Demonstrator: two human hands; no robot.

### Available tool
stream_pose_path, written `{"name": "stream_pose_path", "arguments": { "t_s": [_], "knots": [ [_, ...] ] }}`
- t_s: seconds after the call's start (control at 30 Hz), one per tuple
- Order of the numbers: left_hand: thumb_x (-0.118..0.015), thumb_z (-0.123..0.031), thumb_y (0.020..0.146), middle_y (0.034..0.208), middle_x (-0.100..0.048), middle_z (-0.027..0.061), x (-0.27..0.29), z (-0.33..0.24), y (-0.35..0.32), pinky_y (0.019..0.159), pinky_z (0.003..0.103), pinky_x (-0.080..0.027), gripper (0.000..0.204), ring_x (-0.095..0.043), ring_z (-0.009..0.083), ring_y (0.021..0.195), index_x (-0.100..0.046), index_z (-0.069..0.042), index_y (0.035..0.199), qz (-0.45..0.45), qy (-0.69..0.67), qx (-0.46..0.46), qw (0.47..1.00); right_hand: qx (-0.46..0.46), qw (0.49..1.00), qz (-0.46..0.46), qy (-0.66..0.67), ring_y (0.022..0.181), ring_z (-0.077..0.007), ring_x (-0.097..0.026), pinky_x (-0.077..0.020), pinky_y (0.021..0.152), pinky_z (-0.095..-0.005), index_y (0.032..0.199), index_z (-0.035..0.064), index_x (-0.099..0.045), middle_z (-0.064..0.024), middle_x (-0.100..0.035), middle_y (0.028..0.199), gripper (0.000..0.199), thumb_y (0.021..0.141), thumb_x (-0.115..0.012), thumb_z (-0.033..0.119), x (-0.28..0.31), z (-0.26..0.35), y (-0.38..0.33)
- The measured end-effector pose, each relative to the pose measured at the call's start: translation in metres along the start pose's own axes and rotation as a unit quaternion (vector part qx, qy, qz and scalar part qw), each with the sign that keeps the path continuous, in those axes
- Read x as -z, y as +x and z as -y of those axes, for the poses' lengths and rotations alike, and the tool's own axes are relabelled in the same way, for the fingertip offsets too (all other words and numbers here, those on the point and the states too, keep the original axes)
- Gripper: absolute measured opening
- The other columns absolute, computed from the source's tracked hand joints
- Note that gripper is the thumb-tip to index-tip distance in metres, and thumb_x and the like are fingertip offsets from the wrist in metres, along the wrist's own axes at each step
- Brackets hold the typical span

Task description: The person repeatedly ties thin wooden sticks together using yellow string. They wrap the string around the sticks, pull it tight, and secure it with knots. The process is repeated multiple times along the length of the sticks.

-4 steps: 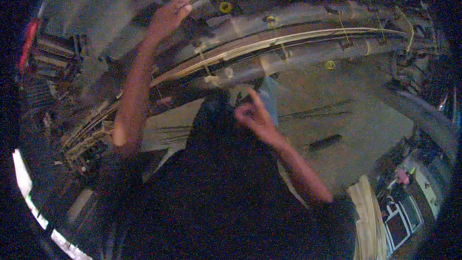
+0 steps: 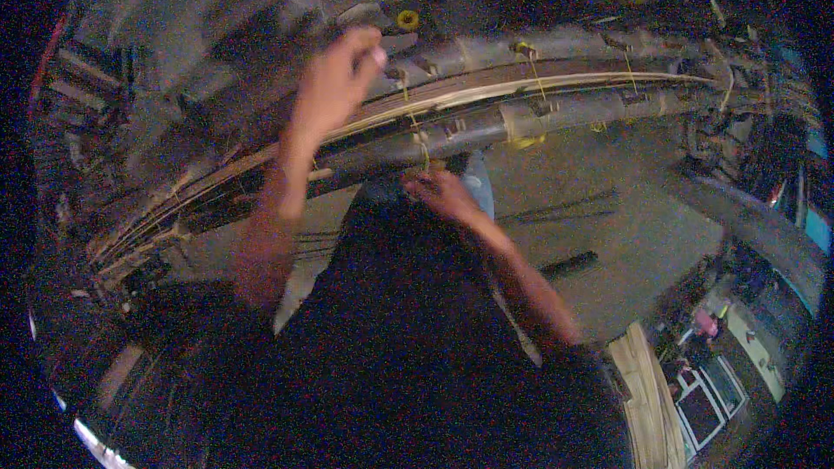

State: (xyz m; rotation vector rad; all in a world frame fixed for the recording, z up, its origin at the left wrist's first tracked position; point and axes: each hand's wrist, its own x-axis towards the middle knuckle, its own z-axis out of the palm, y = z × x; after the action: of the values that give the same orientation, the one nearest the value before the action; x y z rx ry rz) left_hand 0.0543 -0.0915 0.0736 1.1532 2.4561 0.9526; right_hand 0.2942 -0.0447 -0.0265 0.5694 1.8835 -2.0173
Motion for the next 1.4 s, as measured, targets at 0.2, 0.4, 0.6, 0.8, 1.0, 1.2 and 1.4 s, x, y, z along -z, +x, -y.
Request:
{"name": "stream_pose_path", "arguments": {
  "t_s": [0.2, 0.4, 0.6, 0.8, 1.0, 1.2, 1.4],
  "knots": [
    [-0.059, -0.022, 0.086, 0.097, -0.064, 0.015, -0.1, 0.011, -0.074, 0.085, 0.046, -0.045, 0.028, -0.059, 0.0328, 0.098, -0.059, -0.007, 0.11, -0.049, 0.076, -0.003, 0.996, 0.241, 0.722, 0.101, -0.641, 0.089, -0.0317, -0.063, -0.0488, 0.08, -0.0396, 0.083, -0.0011, -0.06, -0.0148, -0.064, 0.09, 0.006, 0.079, -0.059, 0.003, 0.046, 0.271, 0.009],
    [-0.055, -0.036, 0.089, 0.073, -0.067, 0.0108, -0.11, -0.001, -0.057, 0.075, 0.044, -0.05, 0.026, -0.065, 0.0287, 0.069, -0.066, -0.016, 0.102, -0.032, 0.145, -0.001, 0.989, 0.046, 0.886, 0.1, -0.45, 0.076, -0.0351, -0.058, -0.0472, 0.074, -0.042, 0.099, 0.0, -0.054, -0.0191, -0.06, 0.082, 0.034, 0.088, -0.057, 0.032, 0.111, 0.237, 0.124],
    [-0.055, -0.029, 0.089, 0.08, -0.067, 0.0135, -0.101, -0.011, -0.068, 0.072, 0.043, -0.05, 0.022, -0.065, 0.0307, 0.073, -0.065, -0.01, 0.092, -0.052, 0.164, 0.052, 0.984, 0.28, 0.955, -0.068, -0.071, 0.072, -0.0334, -0.057, -0.0475, 0.067, -0.0435, 0.111, 0.0048, -0.053, -0.0179, -0.062, 0.083, 0.023, 0.089, -0.049, 0.012, 0.087, 0.166, 0.086],
    [-0.054, -0.033, 0.091, 0.077, -0.066, 0.0122, -0.098, -0.009, -0.051, 0.069, 0.037, -0.048, 0.03, -0.065, 0.0242, 0.074, -0.065, -0.006, 0.088, -0.052, -0.173, 0.134, 0.974, 0.207, 0.892, 0.131, -0.381, 0.081, -0.0352, -0.065, -0.052, 0.069, -0.0502, 0.111, 0.0104, -0.054, -0.0205, -0.064, 0.09, 0.029, 0.083, -0.053, 0.019, 0.033, 0.005, 0.03],
    [-0.048, -0.046, 0.092, 0.083, -0.064, 0.0071, -0.107, 0.059, 0.081, 0.066, 0.039, -0.044, 0.044, -0.057, 0.0206, 0.075, -0.061, -0.004, 0.092, 0.087, -0.17, 0.238, 0.952, 0.141, 0.849, 0.24, -0.449, 0.074, -0.0358, -0.066, -0.0541, 0.061, -0.0471, 0.118, 0.0137, -0.055, -0.0141, -0.066, 0.08, 0.037, 0.081, -0.057, 0.021, 0.046, 0.023, 0.015],
    [-0.049, -0.049, 0.09, 0.087, -0.065, 0.0105, -0.058, 0.157, 0.135, 0.071, 0.041, -0.045, 0.047, -0.06, 0.0242, 0.08, -0.062, -0.004, 0.096, 0.164, -0.072, 0.146, 0.973, 0.228, 0.857, 0.085, -0.453, 0.109, -0.0323, -0.052, -0.0485, 0.087, -0.0437, 0.126, 0.0163, -0.052, -0.0132, -0.056, 0.114, 0.062, 0.067, -0.069, 0.02, 0.061, 0.028, -0.027],
    [-0.05, -0.051, 0.088, 0.092, -0.066, 0.0136, 0.032, 0.219, 0.141, 0.075, 0.042, -0.047, 0.049, -0.062, 0.0271, 0.084, -0.063, -0.005, 0.099, 0.115, 0.004, 0.04, 0.993, -0.051, 0.954, -0.012, 0.294, 0.093, -0.0273, -0.06, -0.0493, 0.086, -0.0362, 0.141, 0.0116, -0.035, -0.0085, -0.062, 0.109, 0.071, 0.079, -0.068, 0.023, -0.048, 0.078, -0.101]
  ]
}}
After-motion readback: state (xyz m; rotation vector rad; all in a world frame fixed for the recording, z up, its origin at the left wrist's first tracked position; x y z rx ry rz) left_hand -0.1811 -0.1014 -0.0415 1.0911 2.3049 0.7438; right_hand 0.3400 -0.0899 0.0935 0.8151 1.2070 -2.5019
